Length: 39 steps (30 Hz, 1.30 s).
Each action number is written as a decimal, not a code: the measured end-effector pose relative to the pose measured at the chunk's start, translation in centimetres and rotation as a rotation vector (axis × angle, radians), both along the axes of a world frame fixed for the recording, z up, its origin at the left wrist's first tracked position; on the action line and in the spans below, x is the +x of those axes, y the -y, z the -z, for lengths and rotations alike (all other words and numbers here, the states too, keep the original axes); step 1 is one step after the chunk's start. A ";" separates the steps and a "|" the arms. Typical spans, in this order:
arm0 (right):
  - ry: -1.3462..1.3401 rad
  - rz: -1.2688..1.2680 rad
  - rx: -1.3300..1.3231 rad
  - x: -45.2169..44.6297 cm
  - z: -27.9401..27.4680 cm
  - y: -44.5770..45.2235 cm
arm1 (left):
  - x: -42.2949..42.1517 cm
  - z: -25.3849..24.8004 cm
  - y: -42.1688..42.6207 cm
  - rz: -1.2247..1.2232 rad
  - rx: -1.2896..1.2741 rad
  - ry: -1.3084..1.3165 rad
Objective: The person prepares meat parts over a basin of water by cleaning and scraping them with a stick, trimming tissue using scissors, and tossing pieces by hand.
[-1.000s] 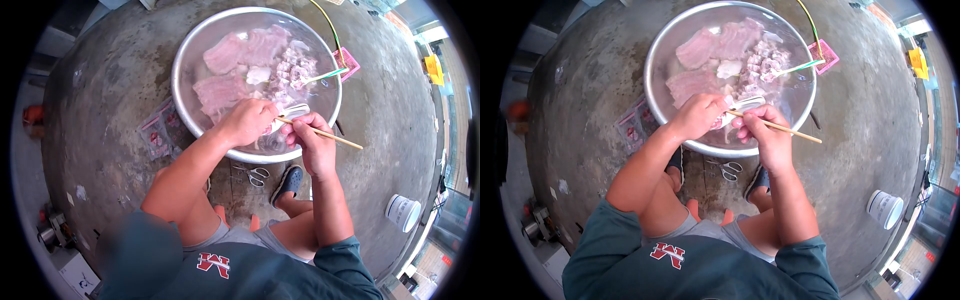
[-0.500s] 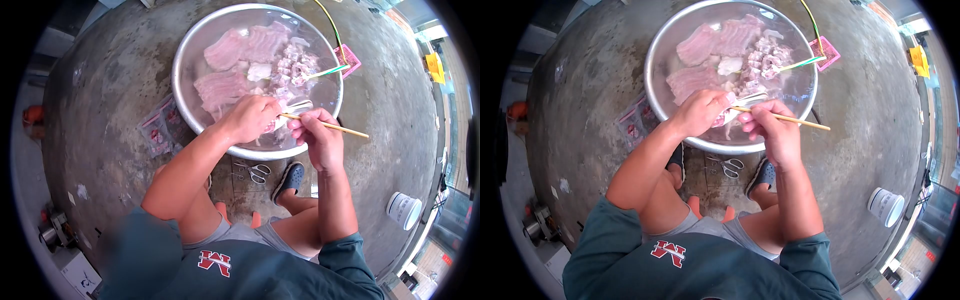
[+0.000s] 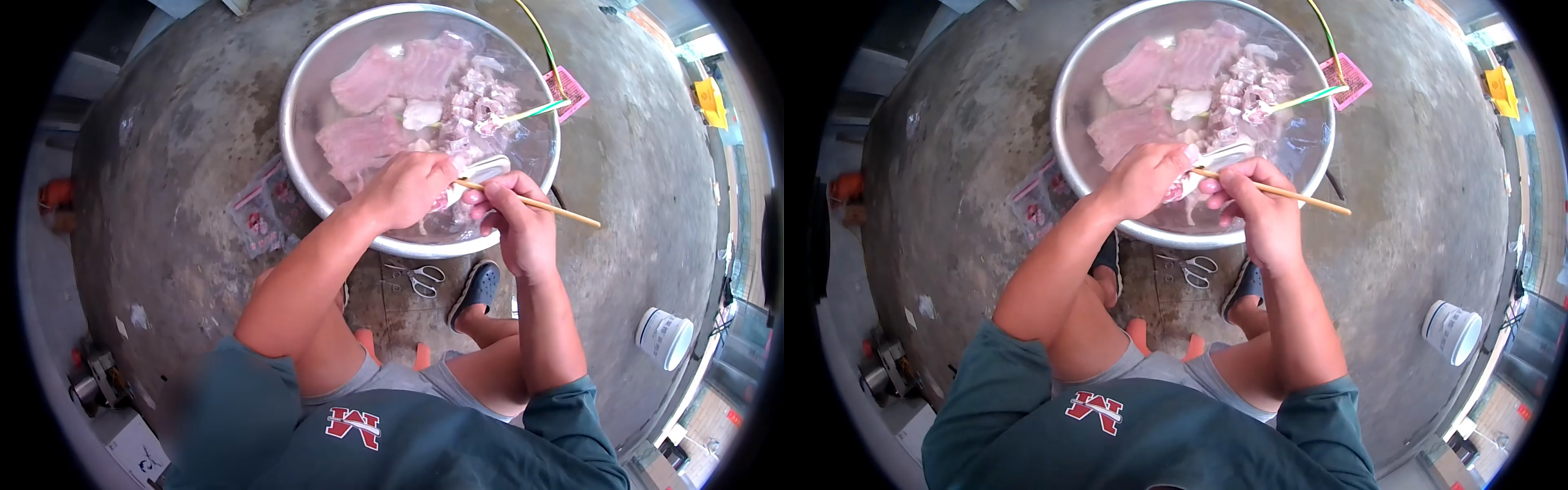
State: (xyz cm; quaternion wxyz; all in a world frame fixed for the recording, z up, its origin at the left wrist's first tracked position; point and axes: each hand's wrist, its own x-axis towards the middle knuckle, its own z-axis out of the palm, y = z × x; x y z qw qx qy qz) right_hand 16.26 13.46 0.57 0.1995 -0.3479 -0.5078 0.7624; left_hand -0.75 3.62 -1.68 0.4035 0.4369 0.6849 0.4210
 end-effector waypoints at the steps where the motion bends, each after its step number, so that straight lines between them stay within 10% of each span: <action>1: 0.012 0.004 0.063 -0.3 0.0 0.4 | 0.0 0.0 -0.1 -0.017 -0.017 0.047; 6: 0.091 -0.067 1.049 0.3 1.0 0.6 | -0.6 0.1 0.0 -0.081 -0.057 0.107; 12: -0.018 0.036 0.062 -0.6 0.2 0.7 | -0.5 0.0 0.1 -0.025 -0.041 0.066; 15: -0.016 0.035 0.181 -1.1 0.1 1.6 | -0.6 -0.5 0.2 -0.083 0.020 0.078; 18: 0.153 -0.067 1.051 -0.6 0.6 1.1 | -1.3 -0.1 0.2 -0.088 -0.065 0.061; 21: 0.282 -0.170 1.014 -0.7 -0.3 1.3 | -1.0 -0.7 0.2 -0.074 -0.043 -0.005; 25: -0.015 -0.070 -0.023 -0.9 0.4 -1.2 | -0.7 -0.8 0.3 -0.045 -0.037 -0.031; 35: 0.229 -0.107 0.567 -0.7 0.8 -0.6 | -0.1 -0.2 0.1 0.034 -0.038 -0.208; 39: 0.105 -0.122 0.070 -0.7 -0.2 -1.9 | 0.5 -0.6 -0.1 0.005 -0.034 -0.132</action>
